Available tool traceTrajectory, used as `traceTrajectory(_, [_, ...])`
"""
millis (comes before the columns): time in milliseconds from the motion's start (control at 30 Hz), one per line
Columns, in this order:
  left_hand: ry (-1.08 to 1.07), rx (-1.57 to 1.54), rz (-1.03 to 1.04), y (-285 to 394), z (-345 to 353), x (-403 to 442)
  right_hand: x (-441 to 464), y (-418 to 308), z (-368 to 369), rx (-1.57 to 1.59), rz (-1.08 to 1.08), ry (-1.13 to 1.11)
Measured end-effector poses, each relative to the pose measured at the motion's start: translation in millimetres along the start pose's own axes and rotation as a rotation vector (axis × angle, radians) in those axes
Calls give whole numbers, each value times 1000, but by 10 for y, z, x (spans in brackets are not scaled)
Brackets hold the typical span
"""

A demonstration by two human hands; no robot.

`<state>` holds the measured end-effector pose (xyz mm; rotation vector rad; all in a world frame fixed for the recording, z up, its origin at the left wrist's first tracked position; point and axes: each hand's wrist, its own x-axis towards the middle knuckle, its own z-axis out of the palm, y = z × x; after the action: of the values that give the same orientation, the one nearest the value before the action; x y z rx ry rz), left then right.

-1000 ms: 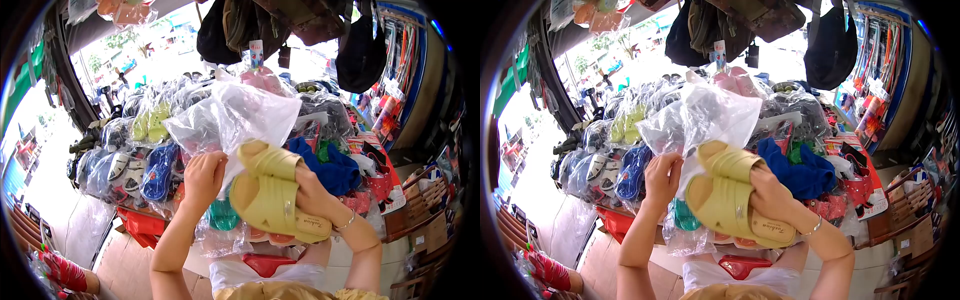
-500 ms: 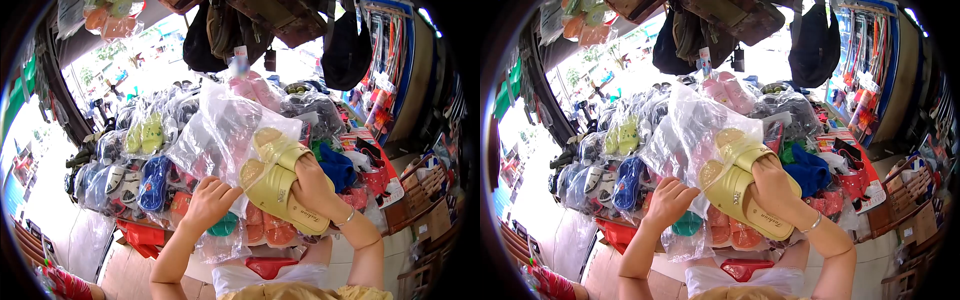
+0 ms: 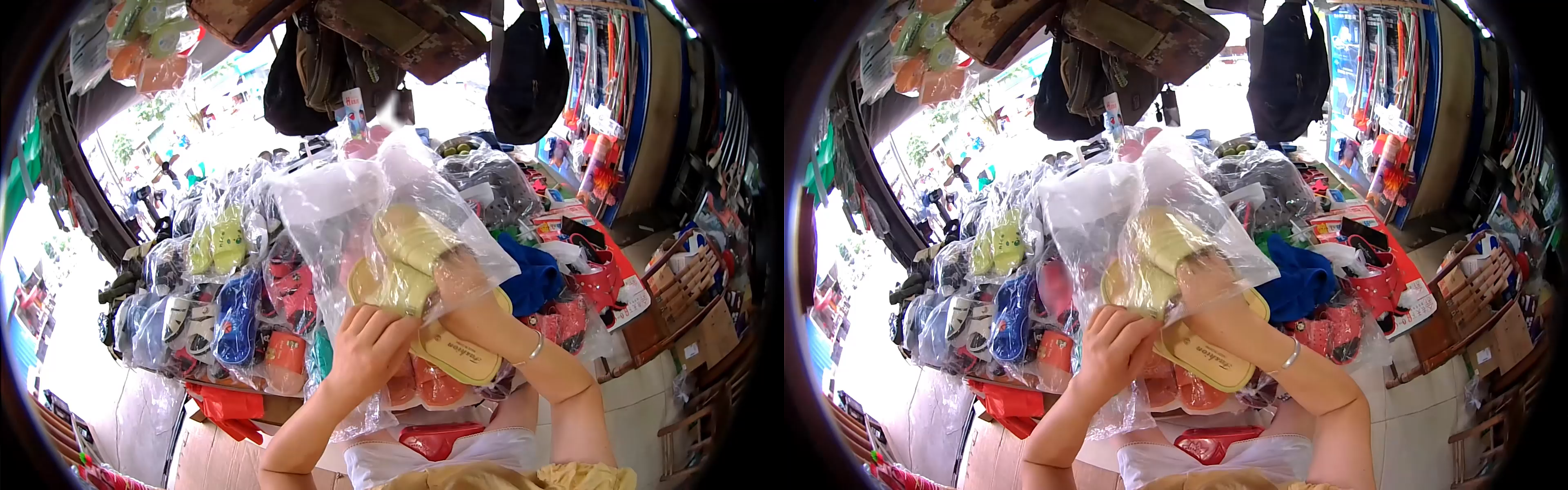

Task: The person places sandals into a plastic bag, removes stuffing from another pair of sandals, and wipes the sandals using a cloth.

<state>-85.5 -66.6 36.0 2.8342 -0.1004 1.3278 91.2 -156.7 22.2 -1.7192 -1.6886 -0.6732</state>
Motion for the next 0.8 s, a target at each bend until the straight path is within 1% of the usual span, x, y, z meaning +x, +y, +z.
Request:
traceTrajectory(33, [-5,-4,1,49,24,6,13,-32,-8,-3,100,-44])
traceTrajectory(67, [-1,-40,78,134,56,39,12,-45,46,-5,105,-41])
traceTrajectory(133, [-35,-86,238,350,93,113,-21,-45,165,-220,-124,254])
traceTrajectory(200, [-31,-49,242,441,118,114,12,-38,209,-178,-88,218])
traceTrajectory(233, [-33,-8,237,441,109,107,42,-27,210,-136,-39,161])
traceTrajectory(267, [-28,-2,171,342,142,71,92,-10,197,-107,13,110])
traceTrajectory(300, [-36,21,154,311,153,35,149,-5,205,-85,53,73])
traceTrajectory(367, [-161,-174,7,361,207,-22,254,-12,202,-55,125,15])
traceTrajectory(400, [-87,-230,126,432,267,-68,302,-12,224,-49,145,1])
traceTrajectory(433, [-92,-102,246,555,255,-82,353,-5,266,-45,164,-15])
traceTrajectory(500, [-34,-134,268,637,242,-101,422,7,321,-42,201,-43])
traceTrajectory(533, [-30,-118,263,558,202,-101,460,16,345,-42,218,-55])
traceTrajectory(600, [-111,-97,17,361,122,-115,498,15,349,-39,260,-90])
traceTrajectory(700, [-168,-21,-65,271,212,-227,582,32,358,-46,324,-166])
traceTrajectory(767, [-193,-76,-30,281,205,-309,665,62,396,-39,337,-178])
traceTrajectory(800, [-92,-96,20,306,89,-273,667,110,449,-21,328,-139])
